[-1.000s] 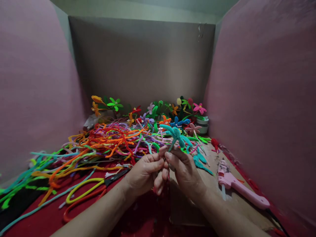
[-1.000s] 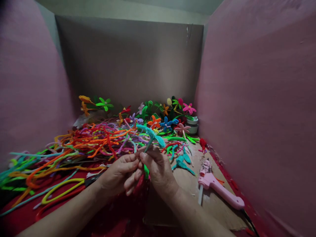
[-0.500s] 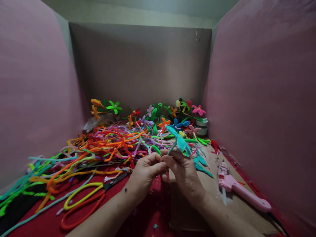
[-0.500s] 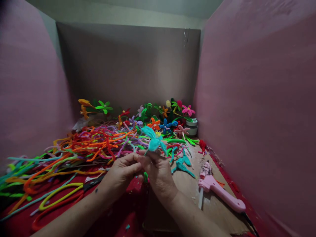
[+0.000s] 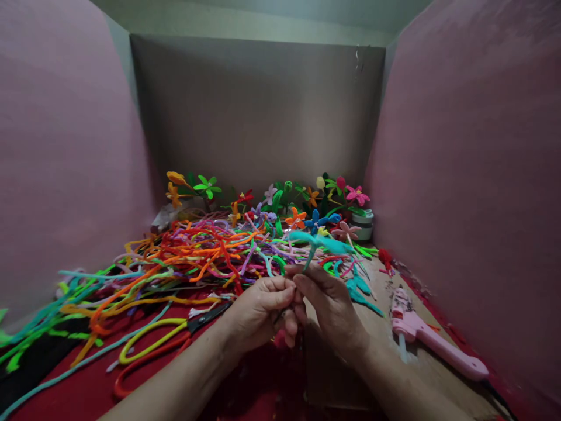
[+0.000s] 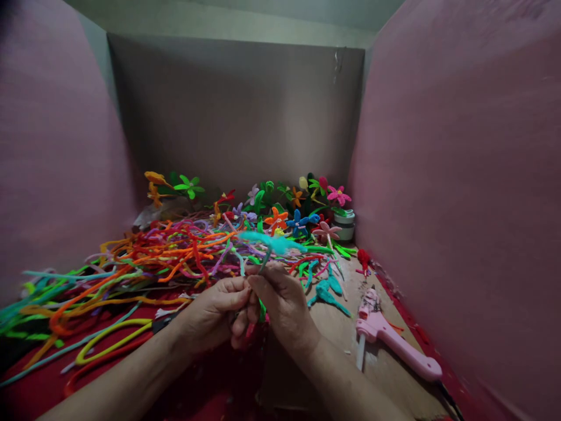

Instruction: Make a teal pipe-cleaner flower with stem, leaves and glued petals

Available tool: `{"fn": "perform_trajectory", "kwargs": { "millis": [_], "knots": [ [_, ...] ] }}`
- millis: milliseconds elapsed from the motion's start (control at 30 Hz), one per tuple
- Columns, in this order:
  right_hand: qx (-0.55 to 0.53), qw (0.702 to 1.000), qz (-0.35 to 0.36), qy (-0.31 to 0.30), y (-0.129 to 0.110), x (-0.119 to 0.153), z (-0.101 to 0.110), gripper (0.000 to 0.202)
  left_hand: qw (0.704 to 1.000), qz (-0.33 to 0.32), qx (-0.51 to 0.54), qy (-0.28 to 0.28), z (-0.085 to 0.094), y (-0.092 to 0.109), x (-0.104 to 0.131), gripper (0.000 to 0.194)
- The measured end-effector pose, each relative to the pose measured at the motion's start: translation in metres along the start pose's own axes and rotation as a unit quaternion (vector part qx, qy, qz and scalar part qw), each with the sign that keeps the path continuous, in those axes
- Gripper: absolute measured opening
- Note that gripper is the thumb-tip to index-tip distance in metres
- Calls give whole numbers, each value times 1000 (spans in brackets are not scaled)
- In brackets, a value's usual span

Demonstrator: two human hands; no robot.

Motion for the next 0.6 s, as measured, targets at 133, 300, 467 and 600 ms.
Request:
{"fn": "perform_trajectory", "kwargs": {
  "millis": [133, 300, 467, 600],
  "knots": [
    [-74, 997, -22, -26, 3, 2, -4, 21, 999, -3, 29, -32, -1, -4, 2, 19],
    [-127, 990, -41, -51, 3, 8, -10, 16, 998, -24, 38, -54, -2, 0, 4, 23],
    [-27, 999, 22, 26, -9, 1, 4, 14, 989, -66, -125, 34, -1, 11, 2, 19],
    [55, 995, 54, 63, -15, -2, 9, 16, 932, -193, -244, 184, 1, 27, 6, 7]
  ]
}}
Point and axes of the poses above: each hand's wrist, its own x-axis away from the middle knuckle, its own z-axis out of the back of the hand, y = z × x, the point moved 6 cm from there along -x, towards the middle knuckle, and after that the axes turned 15 degrees about y, right-handed, at the moved point
